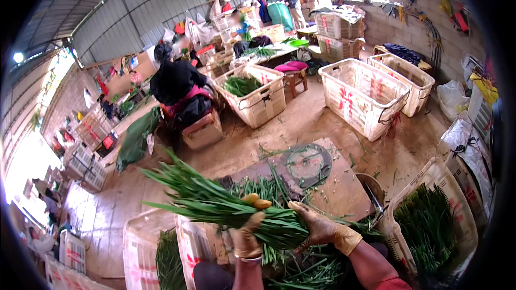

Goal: The person gathers green onions from a basket, trims the ends with a knife, and ties them into bundles using rubber bands. The finished bundles are placed into a white plastic basket.

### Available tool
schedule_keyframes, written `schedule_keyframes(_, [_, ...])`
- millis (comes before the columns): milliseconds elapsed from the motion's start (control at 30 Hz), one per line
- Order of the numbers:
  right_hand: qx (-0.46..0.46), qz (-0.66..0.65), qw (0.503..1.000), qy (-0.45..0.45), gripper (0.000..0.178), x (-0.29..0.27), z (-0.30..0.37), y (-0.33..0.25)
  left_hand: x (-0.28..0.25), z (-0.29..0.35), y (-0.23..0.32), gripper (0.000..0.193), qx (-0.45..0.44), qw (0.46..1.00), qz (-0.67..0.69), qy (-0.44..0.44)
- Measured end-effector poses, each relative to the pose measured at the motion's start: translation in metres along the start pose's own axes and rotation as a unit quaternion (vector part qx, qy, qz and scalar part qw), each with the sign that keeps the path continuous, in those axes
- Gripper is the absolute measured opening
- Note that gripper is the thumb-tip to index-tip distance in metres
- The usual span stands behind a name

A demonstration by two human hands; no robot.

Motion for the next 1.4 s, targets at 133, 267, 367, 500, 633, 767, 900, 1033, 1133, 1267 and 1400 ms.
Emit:
schedule_keyframes(133, [0.029, -0.064, 0.996, -0.047, 0.119, 0.047, -0.009, -0.025, -0.042, 0.022, 0.052, 0.052, 0.043, 0.998, 0.045, -0.033])
schedule_keyframes(267, [0.101, -0.065, 0.990, -0.080, 0.076, 0.096, 0.001, -0.019, -0.106, 0.038, 0.061, 0.050, 0.035, 0.995, 0.092, 0.010])
schedule_keyframes(367, [0.057, 0.053, 0.991, -0.109, 0.039, 0.137, -0.005, -0.035, -0.169, 0.060, 0.083, 0.054, 0.049, 0.993, 0.103, -0.014])
schedule_keyframes(500, [-0.030, 0.111, 0.981, -0.156, 0.026, 0.175, 0.003, -0.073, -0.200, 0.076, 0.096, 0.053, 0.034, 0.973, 0.177, -0.145])
schedule_keyframes(633, [0.012, 0.126, 0.976, -0.179, 0.024, 0.186, 0.013, -0.077, -0.212, 0.076, 0.093, 0.052, 0.026, 0.966, 0.187, -0.174])
schedule_keyframes(767, [0.032, 0.099, 0.978, -0.182, 0.020, 0.176, 0.027, -0.079, -0.208, 0.072, 0.084, 0.049, 0.028, 0.964, 0.193, -0.178])
schedule_keyframes(900, [0.080, 0.057, 0.984, -0.146, 0.022, 0.165, 0.047, -0.088, -0.218, 0.067, 0.086, 0.045, 0.032, 0.978, 0.112, -0.173])
schedule_keyframes(1033, [0.188, 0.156, 0.940, -0.237, 0.025, 0.191, 0.126, -0.027, -0.215, 0.067, 0.094, 0.036, 0.043, 0.970, 0.118, -0.208])
schedule_keyframes(1133, [0.321, 0.233, 0.819, -0.414, 0.024, 0.201, 0.233, 0.057, -0.222, 0.072, 0.110, 0.028, 0.102, 0.939, 0.210, -0.253])
schedule_keyframes(1267, [0.348, 0.343, 0.766, -0.419, 0.033, 0.169, 0.235, 0.061, -0.215, 0.091, 0.145, 0.023, 0.155, 0.814, 0.196, -0.525])
schedule_keyframes(1400, [0.176, -0.049, 0.982, 0.044, 0.041, 0.134, 0.054, -0.066, -0.197, 0.092, 0.142, 0.027, 0.093, 0.827, 0.145, -0.535])
Point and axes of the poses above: each hand's wrist, its own z-axis away from the middle knuckle, its own x-axis out of the palm, y = z × x, the point moved 9 cm from there along -z, towards the middle knuckle, and after that the axes turned 11 degrees about -x, right-handed, at the moved point
